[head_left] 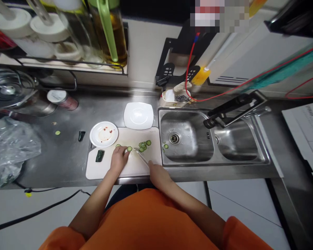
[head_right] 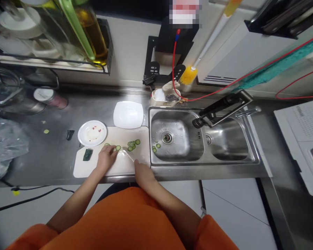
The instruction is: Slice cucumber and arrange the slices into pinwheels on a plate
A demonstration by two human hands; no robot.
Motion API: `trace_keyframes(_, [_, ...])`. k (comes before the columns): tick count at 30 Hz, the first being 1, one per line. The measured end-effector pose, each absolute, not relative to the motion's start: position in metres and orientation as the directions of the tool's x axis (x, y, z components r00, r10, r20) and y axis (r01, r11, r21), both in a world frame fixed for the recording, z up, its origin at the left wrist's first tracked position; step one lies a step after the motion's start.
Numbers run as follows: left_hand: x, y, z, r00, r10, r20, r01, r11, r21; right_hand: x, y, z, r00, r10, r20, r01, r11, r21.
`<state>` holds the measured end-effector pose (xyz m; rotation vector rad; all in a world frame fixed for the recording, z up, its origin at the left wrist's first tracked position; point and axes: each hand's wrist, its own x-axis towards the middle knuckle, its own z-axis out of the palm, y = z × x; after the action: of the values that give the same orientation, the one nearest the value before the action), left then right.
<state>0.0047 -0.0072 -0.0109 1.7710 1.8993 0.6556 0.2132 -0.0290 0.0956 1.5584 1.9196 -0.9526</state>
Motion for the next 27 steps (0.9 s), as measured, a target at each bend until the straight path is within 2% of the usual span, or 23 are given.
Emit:
trace_keyframes(14, [0.015, -0.008, -0.009, -0.128, 0.992, 0.013, 0.762, 0.090, 0.641, 0.191, -0.022, 0.093, -0.284, 0.643, -0.711, 0.959, 0.177, -0.223])
trace_keyframes(27, [0.014, -0.007, -0.008, -0.132, 0.991, 0.016, 0.759, 0.091, 0.644, 0.185, -0.023, 0.092, -0.264, 0.621, -0.738, 0.962, 0.120, -0.243])
